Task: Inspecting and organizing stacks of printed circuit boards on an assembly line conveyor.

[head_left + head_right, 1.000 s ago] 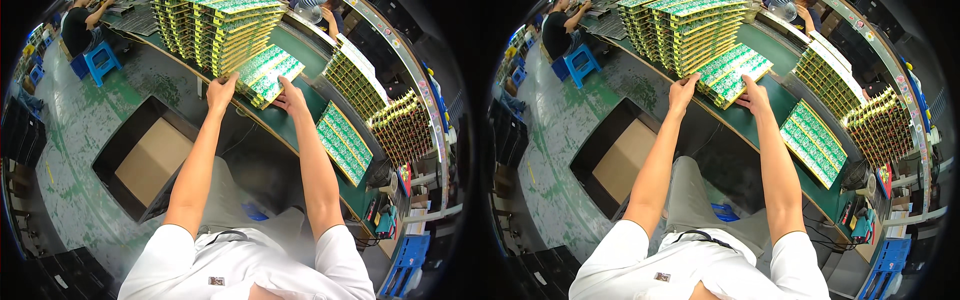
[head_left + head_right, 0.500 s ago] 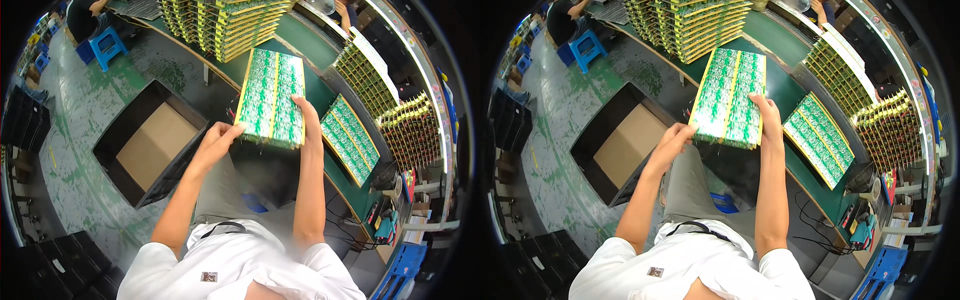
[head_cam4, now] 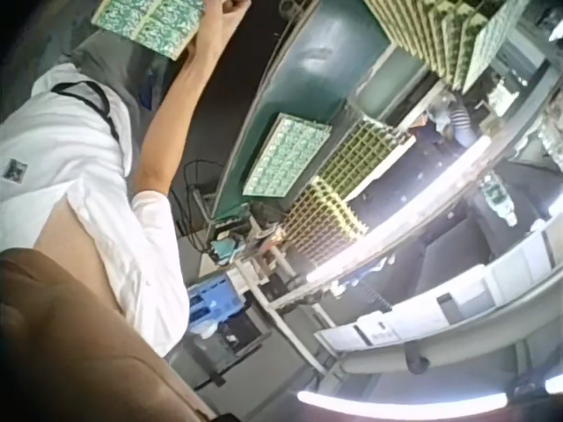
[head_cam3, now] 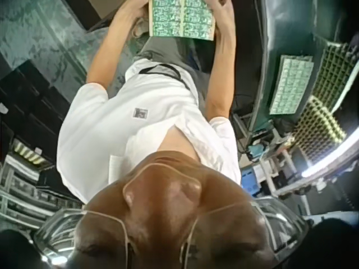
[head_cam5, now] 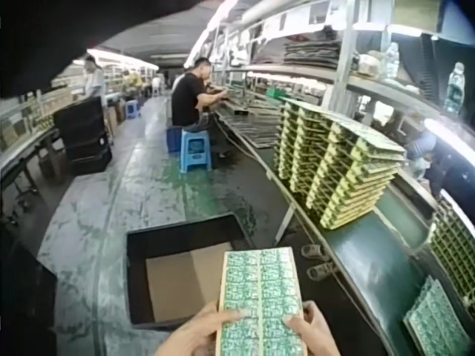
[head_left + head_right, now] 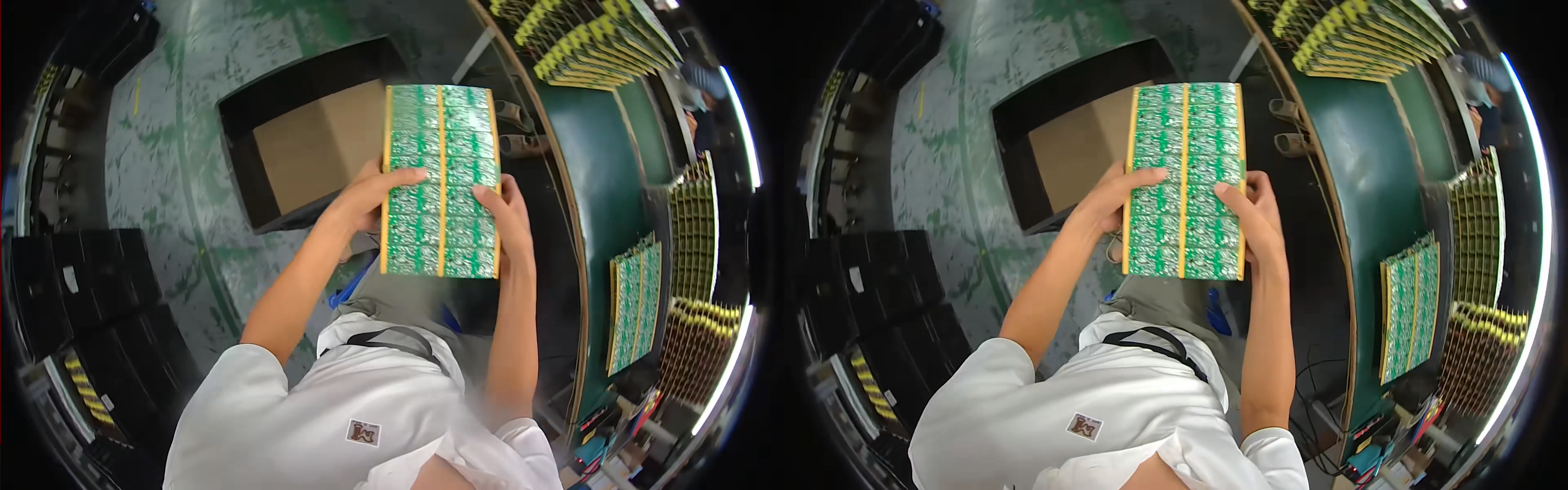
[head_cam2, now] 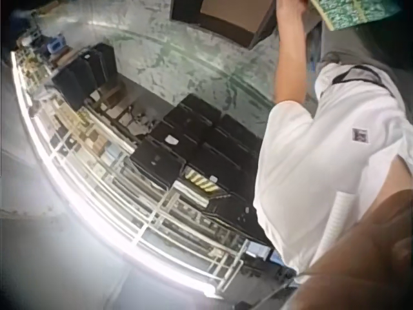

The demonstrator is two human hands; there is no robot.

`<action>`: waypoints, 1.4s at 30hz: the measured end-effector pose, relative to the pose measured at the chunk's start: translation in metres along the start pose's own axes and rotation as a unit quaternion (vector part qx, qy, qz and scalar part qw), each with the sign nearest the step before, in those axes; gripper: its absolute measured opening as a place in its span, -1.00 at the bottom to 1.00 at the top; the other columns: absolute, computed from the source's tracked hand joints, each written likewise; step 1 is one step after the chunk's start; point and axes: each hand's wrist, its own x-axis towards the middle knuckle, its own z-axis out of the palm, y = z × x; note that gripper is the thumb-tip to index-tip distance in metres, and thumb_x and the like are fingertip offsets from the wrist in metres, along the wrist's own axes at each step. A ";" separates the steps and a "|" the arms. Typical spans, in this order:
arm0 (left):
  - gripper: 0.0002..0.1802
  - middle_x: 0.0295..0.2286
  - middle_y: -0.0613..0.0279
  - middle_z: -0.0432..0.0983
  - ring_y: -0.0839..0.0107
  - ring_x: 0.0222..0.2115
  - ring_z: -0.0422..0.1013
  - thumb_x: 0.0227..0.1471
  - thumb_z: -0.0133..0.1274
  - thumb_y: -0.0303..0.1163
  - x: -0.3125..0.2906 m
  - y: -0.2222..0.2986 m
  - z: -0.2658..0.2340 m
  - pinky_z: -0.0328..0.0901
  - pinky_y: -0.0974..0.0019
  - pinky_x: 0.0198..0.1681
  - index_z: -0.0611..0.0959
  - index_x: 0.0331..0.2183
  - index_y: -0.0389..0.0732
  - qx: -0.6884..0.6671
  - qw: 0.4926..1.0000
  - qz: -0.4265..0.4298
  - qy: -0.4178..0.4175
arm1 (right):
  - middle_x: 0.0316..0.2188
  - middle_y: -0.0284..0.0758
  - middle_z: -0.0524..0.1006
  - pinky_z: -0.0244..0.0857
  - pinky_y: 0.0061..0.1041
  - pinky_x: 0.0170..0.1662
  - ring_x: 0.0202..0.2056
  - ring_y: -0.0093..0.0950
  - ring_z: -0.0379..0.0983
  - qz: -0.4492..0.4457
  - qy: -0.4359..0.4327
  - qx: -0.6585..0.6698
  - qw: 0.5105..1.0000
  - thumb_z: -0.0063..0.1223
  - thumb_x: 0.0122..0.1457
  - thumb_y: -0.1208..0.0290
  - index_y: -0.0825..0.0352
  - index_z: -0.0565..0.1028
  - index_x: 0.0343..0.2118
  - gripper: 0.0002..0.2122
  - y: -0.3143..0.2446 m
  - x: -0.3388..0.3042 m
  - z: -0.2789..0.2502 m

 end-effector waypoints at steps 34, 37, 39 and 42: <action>-0.07 -0.25 -0.27 0.42 -0.16 -0.25 0.44 -0.13 0.14 -0.06 0.110 -0.082 -0.328 0.31 -0.06 -0.14 0.04 0.08 -0.38 0.535 0.666 -0.152 0.498 | -0.16 -0.14 0.39 0.40 -0.46 -0.26 -0.30 -0.33 0.51 0.063 0.078 -0.124 0.987 -0.06 0.20 0.47 0.43 0.25 0.00 -0.67 0.093 0.142 0.007; -0.04 -0.24 -0.28 0.41 -0.15 -0.28 0.45 -0.12 0.13 -0.06 0.112 -0.081 -0.331 0.32 -0.05 -0.15 0.02 0.11 -0.38 0.540 0.659 -0.151 0.500 | -0.17 -0.14 0.39 0.40 -0.46 -0.26 -0.31 -0.33 0.51 0.061 0.086 -0.112 0.988 -0.05 0.19 0.47 0.43 0.25 0.00 -0.67 0.093 0.140 -0.001; -0.02 -0.23 -0.28 0.41 -0.15 -0.30 0.46 -0.11 0.12 -0.06 0.111 -0.080 -0.332 0.33 -0.04 -0.15 -0.01 0.13 -0.39 0.546 0.651 -0.153 0.506 | -0.17 -0.14 0.39 0.40 -0.46 -0.26 -0.31 -0.33 0.51 0.059 0.090 -0.099 0.989 -0.04 0.18 0.48 0.42 0.26 -0.01 -0.67 0.094 0.137 -0.004; -0.04 -0.19 -0.28 0.36 -0.15 -0.19 0.40 -0.11 0.14 -0.13 0.105 -0.074 -0.321 0.29 -0.09 -0.12 -0.01 0.15 -0.32 0.518 0.673 -0.142 0.508 | -0.17 -0.15 0.40 0.40 -0.47 -0.26 -0.29 -0.34 0.50 0.064 0.093 -0.109 0.988 -0.04 0.18 0.46 0.41 0.27 -0.01 -0.67 0.094 0.136 -0.006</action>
